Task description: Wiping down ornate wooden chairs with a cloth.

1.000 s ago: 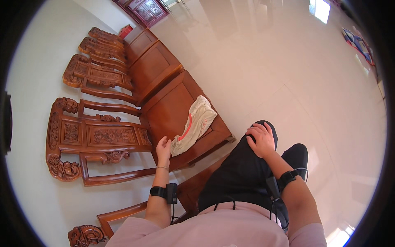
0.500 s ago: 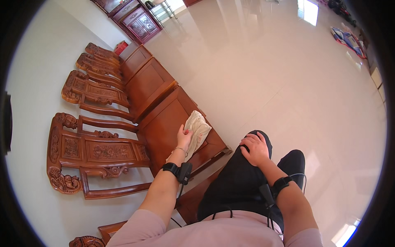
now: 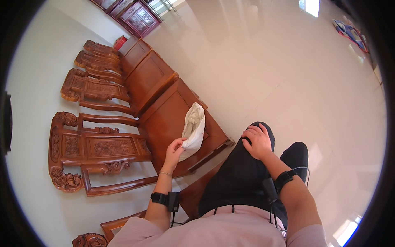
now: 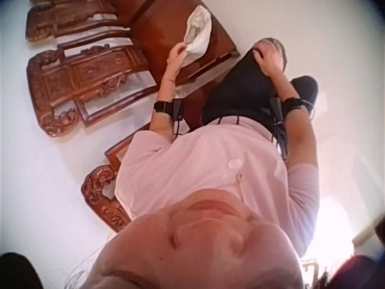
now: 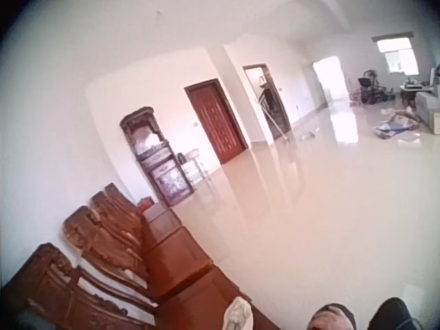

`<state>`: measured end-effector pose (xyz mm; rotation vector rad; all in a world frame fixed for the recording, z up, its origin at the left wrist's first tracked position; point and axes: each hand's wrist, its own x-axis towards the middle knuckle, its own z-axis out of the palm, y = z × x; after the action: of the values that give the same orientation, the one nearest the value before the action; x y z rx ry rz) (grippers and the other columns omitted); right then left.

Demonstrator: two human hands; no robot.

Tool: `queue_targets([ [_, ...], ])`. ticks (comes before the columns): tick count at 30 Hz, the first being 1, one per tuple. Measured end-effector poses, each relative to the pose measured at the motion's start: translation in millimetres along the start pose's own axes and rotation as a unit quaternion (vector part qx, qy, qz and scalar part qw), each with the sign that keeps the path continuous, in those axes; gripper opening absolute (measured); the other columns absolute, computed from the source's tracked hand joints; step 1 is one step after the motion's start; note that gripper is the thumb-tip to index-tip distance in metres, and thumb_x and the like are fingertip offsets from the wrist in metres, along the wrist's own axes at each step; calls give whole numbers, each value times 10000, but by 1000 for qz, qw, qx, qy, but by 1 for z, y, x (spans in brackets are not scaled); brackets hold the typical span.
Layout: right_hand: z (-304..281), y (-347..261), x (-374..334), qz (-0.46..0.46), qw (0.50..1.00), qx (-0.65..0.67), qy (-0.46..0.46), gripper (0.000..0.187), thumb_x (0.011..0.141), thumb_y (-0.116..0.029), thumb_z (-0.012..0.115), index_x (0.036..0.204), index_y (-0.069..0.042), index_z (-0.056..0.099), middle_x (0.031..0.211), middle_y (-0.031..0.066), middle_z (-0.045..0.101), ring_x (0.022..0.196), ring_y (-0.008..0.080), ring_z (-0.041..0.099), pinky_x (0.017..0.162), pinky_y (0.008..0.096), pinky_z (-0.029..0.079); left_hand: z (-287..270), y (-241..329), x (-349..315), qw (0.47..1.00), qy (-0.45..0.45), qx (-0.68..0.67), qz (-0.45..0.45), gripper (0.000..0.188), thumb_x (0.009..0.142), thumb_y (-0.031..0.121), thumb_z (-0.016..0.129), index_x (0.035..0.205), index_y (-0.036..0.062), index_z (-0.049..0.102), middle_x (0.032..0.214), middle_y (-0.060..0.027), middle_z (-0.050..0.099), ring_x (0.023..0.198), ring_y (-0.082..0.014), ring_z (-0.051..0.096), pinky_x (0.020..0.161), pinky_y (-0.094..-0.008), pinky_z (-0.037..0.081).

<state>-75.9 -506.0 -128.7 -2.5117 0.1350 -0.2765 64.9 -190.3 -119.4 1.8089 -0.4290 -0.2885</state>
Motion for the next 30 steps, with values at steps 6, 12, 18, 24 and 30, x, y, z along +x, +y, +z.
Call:
queue_targets([
  [6, 2, -3, 0, 0, 1000, 10, 0, 169, 802, -233, 563, 915, -130, 635, 1031, 13, 628, 1154, 200, 489, 1063, 435, 252, -27, 3, -47, 987, -9, -59, -150, 149, 781, -5, 476, 910, 35, 538, 922, -35, 581, 874, -119, 562, 822, -259, 457],
  [12, 0, 2, -3, 0, 1000, 0, 1, 164, 805, -228, 558, 909, -127, 634, 1033, 11, 628, 1158, 198, 485, 1064, 436, 253, -66, 32, -30, 923, 175, -313, -140, 190, 813, 54, 443, 990, 58, 513, 984, -64, 586, 927, -158, 575, 838, -292, 464],
  [18, 7, -10, 6, -9, 1000, 23, -4, 170, 804, -229, 556, 911, -122, 633, 1031, 12, 629, 1161, 200, 483, 1064, 438, 252, -104, -52, -14, 905, 294, 305, -46, 364, 779, 143, 640, 1107, 13, 550, 1086, -163, 568, 1029, -293, 538, 905, -383, 425],
  [24, -1, -5, 5, -8, 1000, -2, 22, 148, 773, -218, 569, 862, -131, 649, 968, 29, 628, 1108, 214, 509, 1052, 451, 271, -15, -57, 47, 909, 57, 398, 114, 367, 701, 159, 696, 1037, 46, 604, 1139, -194, 569, 1082, -356, 522, 922, -407, 419],
  [30, 14, -3, 4, -31, 999, -2, 37, 188, 738, -273, 552, 805, -126, 647, 885, 79, 599, 960, 278, 531, 917, 428, 364, 14, -76, 49, 901, 23, 431, 40, 288, 694, 147, 658, 971, 70, 630, 948, -156, 613, 913, -364, 575, 783, -434, 464],
])
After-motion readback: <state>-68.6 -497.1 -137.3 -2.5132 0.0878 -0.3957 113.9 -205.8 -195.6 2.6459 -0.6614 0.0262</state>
